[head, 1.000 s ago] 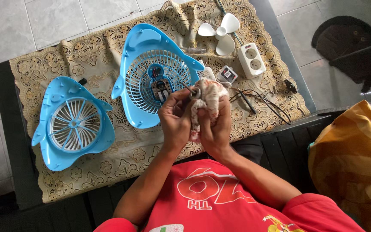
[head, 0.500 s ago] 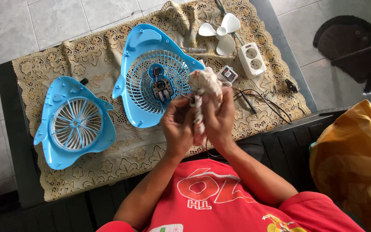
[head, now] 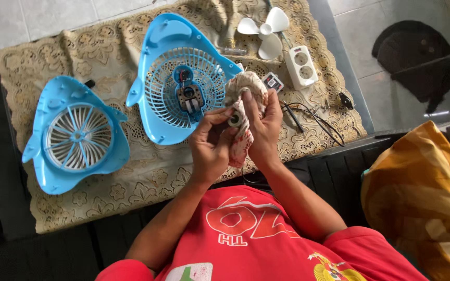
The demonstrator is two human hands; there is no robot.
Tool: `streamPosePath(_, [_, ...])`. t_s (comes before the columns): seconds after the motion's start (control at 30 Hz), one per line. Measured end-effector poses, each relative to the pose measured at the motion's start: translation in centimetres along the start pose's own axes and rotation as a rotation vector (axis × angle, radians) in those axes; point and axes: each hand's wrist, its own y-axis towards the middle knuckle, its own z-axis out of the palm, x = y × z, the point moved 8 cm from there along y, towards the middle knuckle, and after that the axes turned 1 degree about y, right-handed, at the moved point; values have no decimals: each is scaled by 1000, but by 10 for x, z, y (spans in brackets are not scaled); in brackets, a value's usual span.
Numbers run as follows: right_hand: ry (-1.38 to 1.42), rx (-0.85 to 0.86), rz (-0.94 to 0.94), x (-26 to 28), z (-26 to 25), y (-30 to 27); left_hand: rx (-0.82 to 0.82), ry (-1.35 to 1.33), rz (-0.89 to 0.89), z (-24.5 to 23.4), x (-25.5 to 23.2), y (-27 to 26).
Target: The person repairs a disassembled blue electric fan on a table. They connect wires to the motor, wipe a metal shaft with a cloth, and handle small components while the fan remains apart.
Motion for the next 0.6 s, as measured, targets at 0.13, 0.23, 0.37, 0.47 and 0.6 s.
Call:
streamPosePath(0.13, [30, 23, -15, 2, 10, -8, -19, 124, 70, -2, -16, 5])
streamPosePath(0.23, [66, 78, 4, -1, 15, -21, -58, 168, 113, -8, -25, 10])
streamPosePath(0.37, [39, 98, 26, -5, 16, -34, -55, 227, 162, -9, -36, 14])
streamPosePath(0.47, [63, 74, 8, -6, 12, -26, -25, 437, 250, -3, -49, 13])
streamPosePath(0.6, [-31, 73, -35, 4, 5, -7, 30, 568, 306, 9, -57, 7])
